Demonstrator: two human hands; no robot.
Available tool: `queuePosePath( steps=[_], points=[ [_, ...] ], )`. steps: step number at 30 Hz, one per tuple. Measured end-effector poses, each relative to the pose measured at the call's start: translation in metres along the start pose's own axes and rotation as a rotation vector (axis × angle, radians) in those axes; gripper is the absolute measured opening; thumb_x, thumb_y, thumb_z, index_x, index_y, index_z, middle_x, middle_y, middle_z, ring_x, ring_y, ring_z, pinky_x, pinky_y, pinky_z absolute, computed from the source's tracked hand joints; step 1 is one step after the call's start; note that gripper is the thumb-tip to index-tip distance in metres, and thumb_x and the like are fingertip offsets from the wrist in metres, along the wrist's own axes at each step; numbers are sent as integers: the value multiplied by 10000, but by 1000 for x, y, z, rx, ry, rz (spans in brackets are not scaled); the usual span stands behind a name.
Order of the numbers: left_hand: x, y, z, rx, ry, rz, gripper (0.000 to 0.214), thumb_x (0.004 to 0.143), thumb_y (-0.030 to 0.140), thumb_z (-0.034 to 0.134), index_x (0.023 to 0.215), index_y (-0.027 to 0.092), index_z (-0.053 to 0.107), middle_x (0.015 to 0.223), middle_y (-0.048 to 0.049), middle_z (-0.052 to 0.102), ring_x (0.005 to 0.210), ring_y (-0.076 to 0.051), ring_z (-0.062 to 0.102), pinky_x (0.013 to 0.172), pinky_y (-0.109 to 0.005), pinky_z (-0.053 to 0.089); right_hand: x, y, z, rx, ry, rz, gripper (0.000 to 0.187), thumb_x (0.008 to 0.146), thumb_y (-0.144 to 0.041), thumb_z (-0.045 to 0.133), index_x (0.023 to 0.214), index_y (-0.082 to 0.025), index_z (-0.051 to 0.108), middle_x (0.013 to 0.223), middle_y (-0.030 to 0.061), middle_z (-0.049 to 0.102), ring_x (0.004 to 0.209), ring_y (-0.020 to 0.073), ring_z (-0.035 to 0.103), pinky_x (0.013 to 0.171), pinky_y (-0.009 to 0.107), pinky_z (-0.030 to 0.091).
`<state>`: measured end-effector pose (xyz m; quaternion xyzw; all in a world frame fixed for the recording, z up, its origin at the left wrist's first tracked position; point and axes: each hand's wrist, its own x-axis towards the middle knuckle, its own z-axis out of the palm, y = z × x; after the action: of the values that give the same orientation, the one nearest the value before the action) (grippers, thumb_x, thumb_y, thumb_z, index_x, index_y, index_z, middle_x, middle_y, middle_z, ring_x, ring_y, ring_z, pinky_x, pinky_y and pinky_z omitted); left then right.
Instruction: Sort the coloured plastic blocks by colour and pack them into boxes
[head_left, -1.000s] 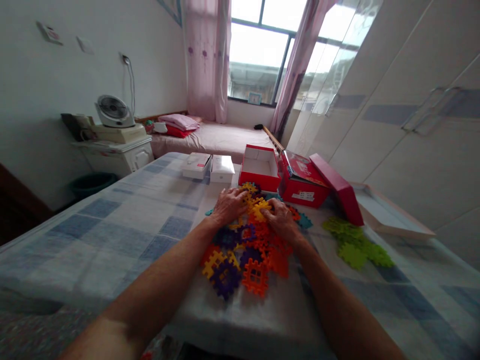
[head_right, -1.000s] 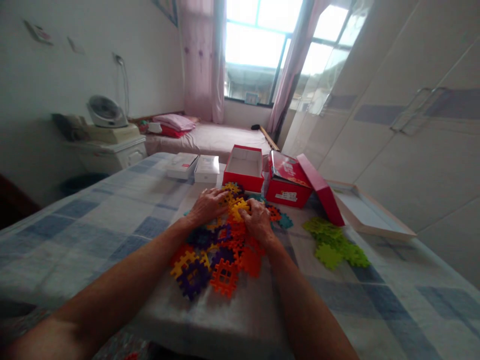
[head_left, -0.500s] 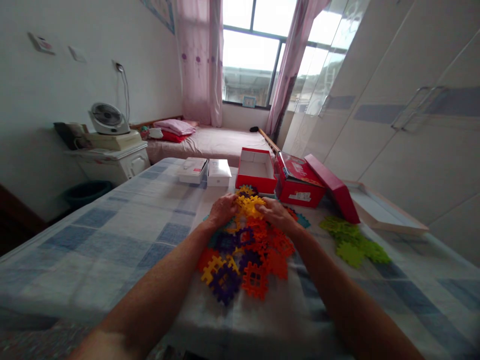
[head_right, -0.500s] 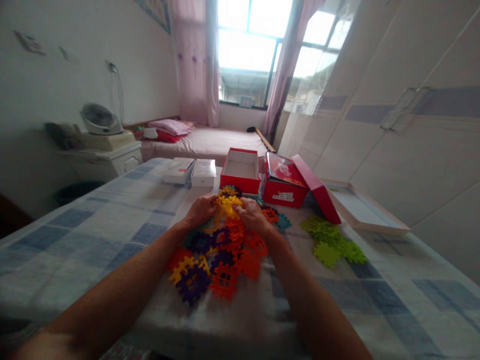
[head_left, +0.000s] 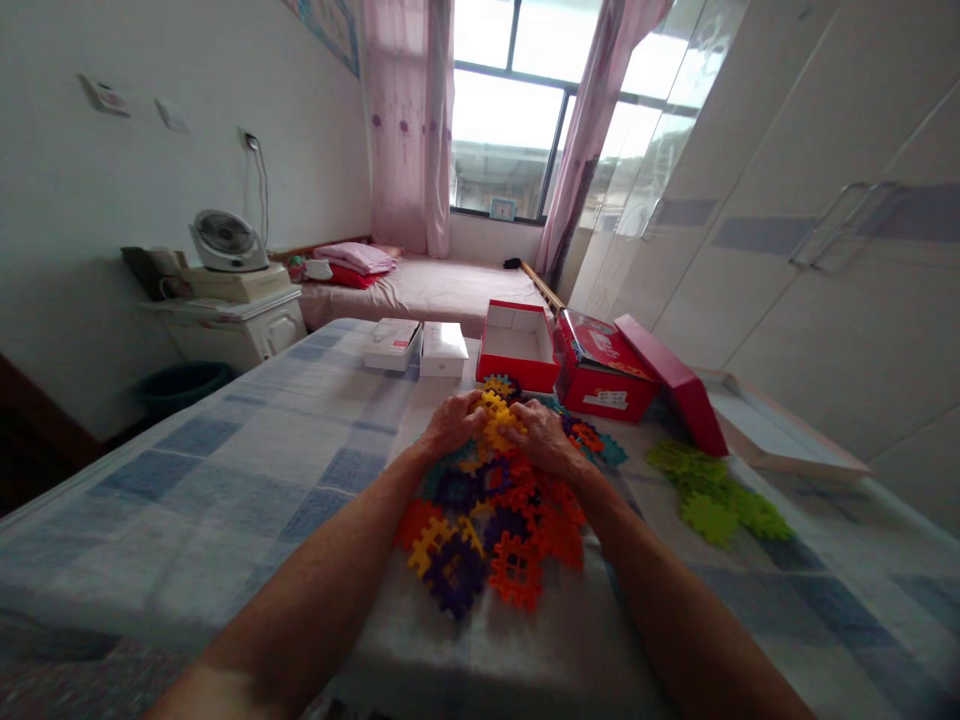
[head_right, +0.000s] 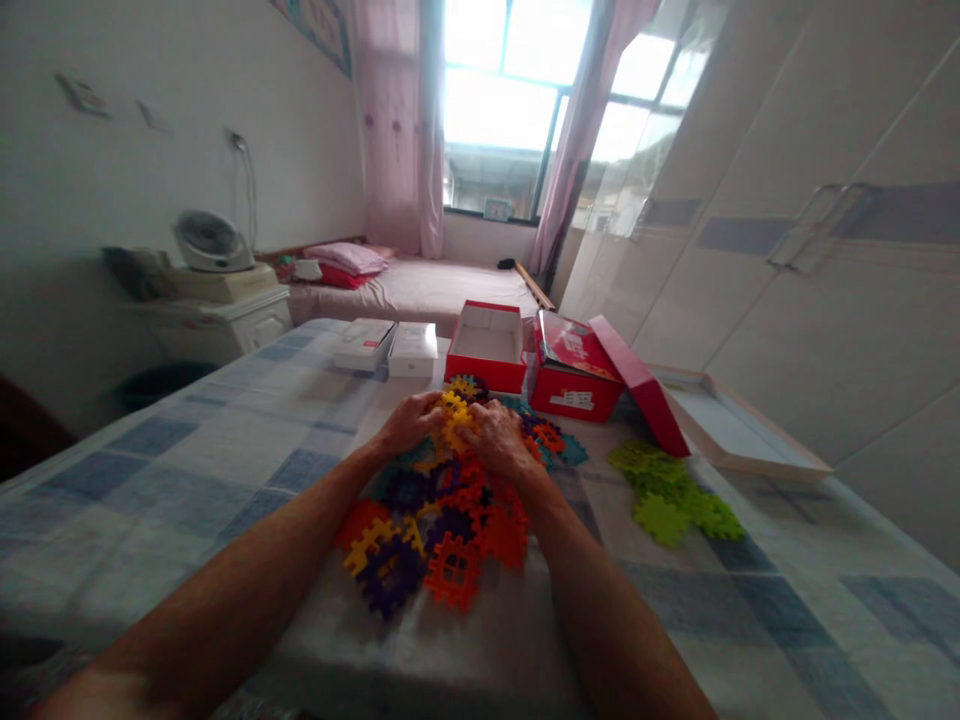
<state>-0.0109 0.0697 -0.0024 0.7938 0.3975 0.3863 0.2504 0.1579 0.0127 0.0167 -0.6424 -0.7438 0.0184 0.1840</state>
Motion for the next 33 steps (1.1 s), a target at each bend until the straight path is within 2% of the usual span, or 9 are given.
queuePosePath(
  steps=[5, 9, 13, 17, 21, 24, 28, 33],
  points=[
    [7, -10, 0, -106, 143, -44, 231, 807, 234, 417, 899, 157, 614, 782, -20, 654, 713, -144, 593, 649, -229, 453, -3, 11, -11, 333, 71, -68, 179, 798, -358, 557, 876, -203, 601, 858, 2, 597, 772, 139, 525, 747, 264, 384],
    [11, -15, 1, -339, 246, -101, 214, 796, 278, 460, 901, 158, 602, 774, -18, 653, 706, -146, 614, 647, -235, 482, -4, 12, -19, 681, 150, -3, 249, 751, -419, 573, 854, -193, 583, 793, -12, 597, 737, 142, 542, 703, 262, 419],
    [11, -8, 4, -497, 196, -103, 201, 770, 322, 524, 863, 160, 600, 777, -14, 649, 713, -152, 622, 664, -257, 512, -5, 6, -21, 1075, 218, 85, 360, 717, -496, 598, 919, -199, 574, 856, 7, 640, 744, 156, 592, 703, 283, 472],
    [7, 4, 7, -585, 69, -85, 228, 763, 354, 548, 849, 151, 607, 786, -16, 642, 712, -142, 616, 689, -268, 525, -6, -3, -15, 1288, 191, 114, 383, 709, -504, 622, 945, -211, 553, 885, 12, 650, 740, 155, 608, 686, 281, 493],
    [2, 10, 6, -684, -66, -175, 283, 754, 377, 552, 912, 153, 621, 800, -25, 643, 686, -132, 607, 617, -244, 524, -7, -10, -11, 1298, 196, 108, 354, 705, -479, 624, 914, -206, 544, 898, 17, 640, 772, 154, 600, 705, 275, 494],
    [1, 10, 5, -751, -121, -215, 304, 738, 342, 528, 965, 169, 632, 823, -31, 655, 703, -139, 615, 629, -256, 533, -7, -13, -9, 1232, 230, 91, 356, 718, -482, 595, 939, -208, 542, 911, 18, 637, 808, 158, 594, 726, 276, 495],
    [2, 8, 5, -786, -91, -152, 335, 717, 271, 461, 963, 166, 664, 814, -47, 675, 760, -161, 635, 665, -262, 527, -6, -14, -5, 1180, 251, 71, 342, 719, -445, 596, 955, -202, 546, 922, 23, 631, 831, 163, 594, 746, 286, 494],
    [2, 15, 0, -669, -39, -81, 328, 747, 315, 481, 941, 168, 701, 843, -58, 700, 852, -188, 639, 751, -279, 522, -7, -17, -5, 1156, 309, 116, 347, 720, -416, 601, 994, -208, 551, 984, 38, 620, 901, 171, 590, 778, 297, 494]
  ],
)
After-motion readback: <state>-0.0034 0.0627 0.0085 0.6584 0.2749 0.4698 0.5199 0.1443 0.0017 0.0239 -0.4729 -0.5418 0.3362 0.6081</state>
